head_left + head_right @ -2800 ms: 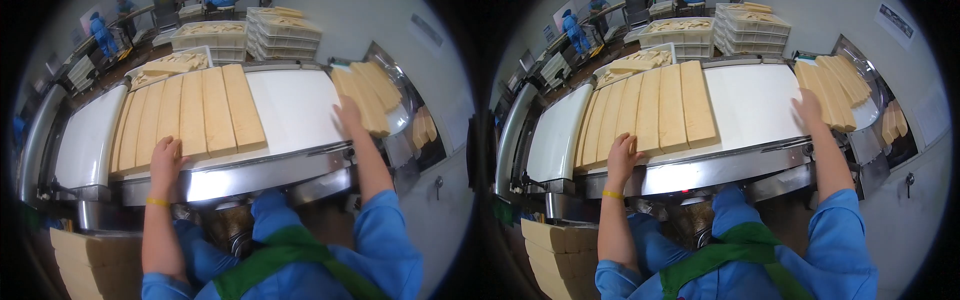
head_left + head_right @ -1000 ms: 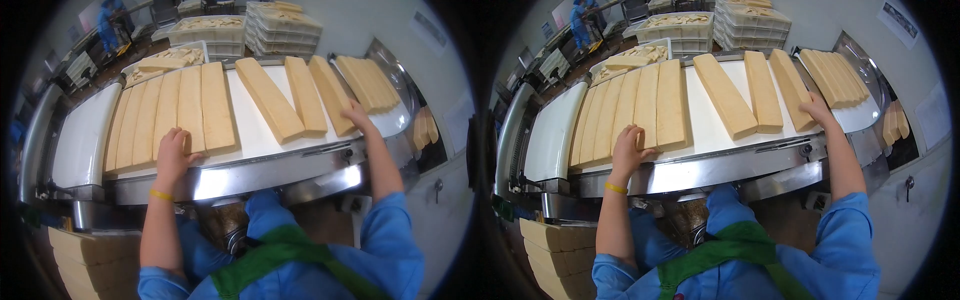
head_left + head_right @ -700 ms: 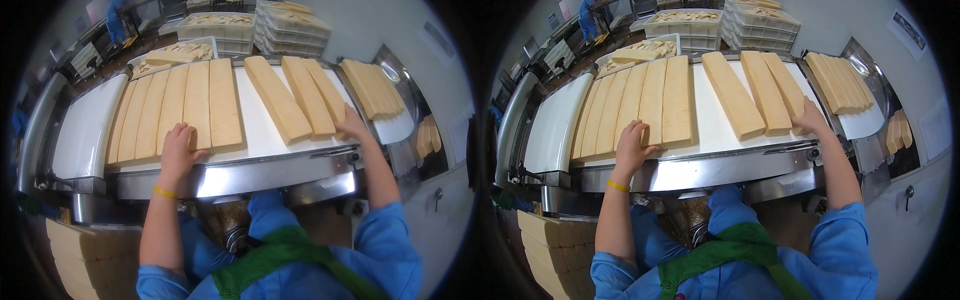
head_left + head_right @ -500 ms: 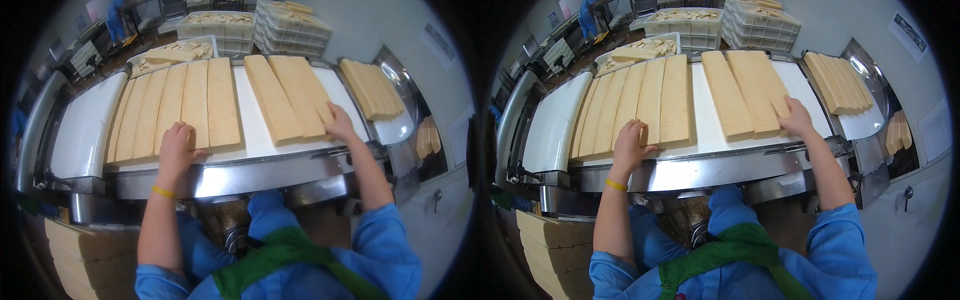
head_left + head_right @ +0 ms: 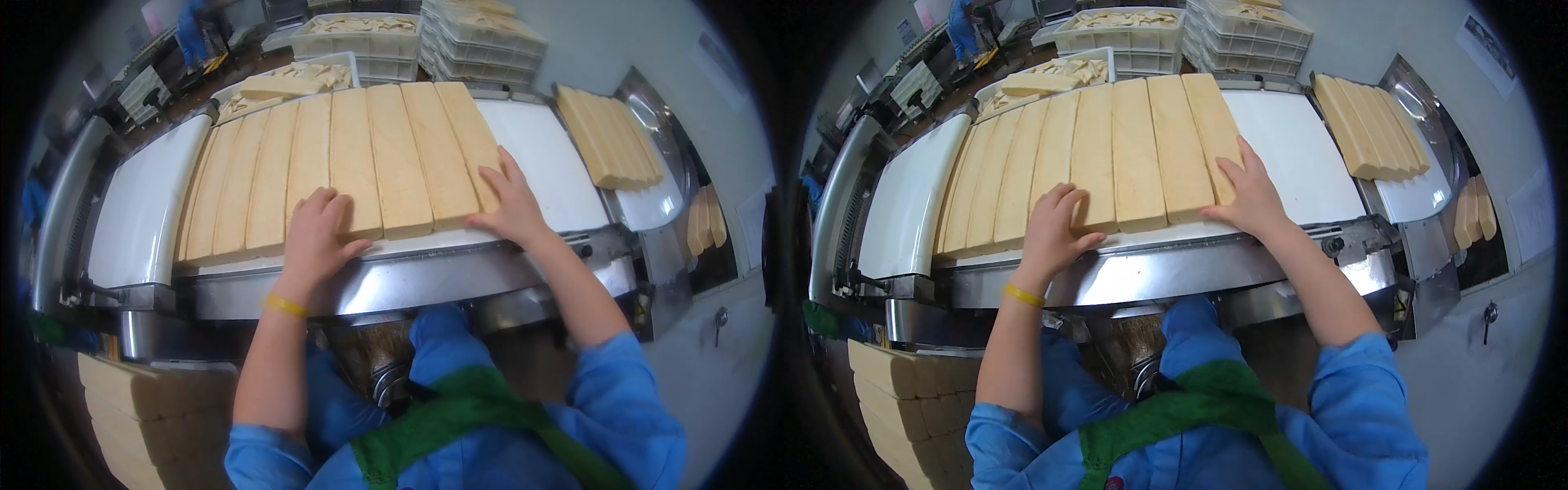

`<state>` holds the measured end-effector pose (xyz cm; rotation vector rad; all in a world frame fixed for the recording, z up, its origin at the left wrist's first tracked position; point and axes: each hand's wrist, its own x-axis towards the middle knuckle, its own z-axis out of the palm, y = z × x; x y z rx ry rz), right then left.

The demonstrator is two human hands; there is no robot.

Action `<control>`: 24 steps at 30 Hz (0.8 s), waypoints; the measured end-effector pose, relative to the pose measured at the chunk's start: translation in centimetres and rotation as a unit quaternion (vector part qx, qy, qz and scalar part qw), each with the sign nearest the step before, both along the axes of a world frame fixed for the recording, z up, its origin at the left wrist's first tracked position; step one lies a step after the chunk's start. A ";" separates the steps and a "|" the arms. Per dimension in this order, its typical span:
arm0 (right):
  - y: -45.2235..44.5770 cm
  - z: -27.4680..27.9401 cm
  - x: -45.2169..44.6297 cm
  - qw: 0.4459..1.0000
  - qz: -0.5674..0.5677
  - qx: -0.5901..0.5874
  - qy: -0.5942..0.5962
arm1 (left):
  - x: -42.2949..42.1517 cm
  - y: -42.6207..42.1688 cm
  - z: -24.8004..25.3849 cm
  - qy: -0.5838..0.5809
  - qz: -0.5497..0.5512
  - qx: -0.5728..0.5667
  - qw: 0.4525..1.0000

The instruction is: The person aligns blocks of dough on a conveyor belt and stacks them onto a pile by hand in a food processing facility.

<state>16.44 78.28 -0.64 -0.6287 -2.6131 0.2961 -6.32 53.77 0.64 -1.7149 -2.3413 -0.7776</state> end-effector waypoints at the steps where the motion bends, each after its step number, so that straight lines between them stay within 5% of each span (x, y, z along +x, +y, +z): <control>1: 0.1 -0.4 -0.3 1.000 0.004 0.000 0.008 | 0.7 0.7 -0.1 0.001 -0.023 0.011 1.000; 5: -0.1 -0.7 -0.4 0.996 -0.010 -0.015 0.086 | 2.4 2.9 -1.1 0.055 -0.023 0.038 0.997; 8: 5.6 -0.9 0.2 0.962 -0.017 -0.210 0.176 | 2.1 3.0 -1.7 0.060 -0.014 0.051 0.997; 10: 12.1 -1.0 2.0 0.994 -0.093 0.017 0.054 | 1.9 2.9 -2.0 0.063 -0.012 0.052 0.997; 14: 21.2 -1.5 8.6 0.920 -0.360 0.153 -0.019 | 1.5 2.5 -1.8 0.060 -0.010 0.053 0.997; 16: 22.5 -0.9 12.7 0.904 -0.420 0.033 -0.068 | 1.5 2.3 -1.6 0.052 -0.003 0.045 0.998; 24: 22.0 -1.0 22.9 0.931 -0.360 0.055 -0.029 | 1.1 1.9 -1.8 0.058 0.001 0.047 0.997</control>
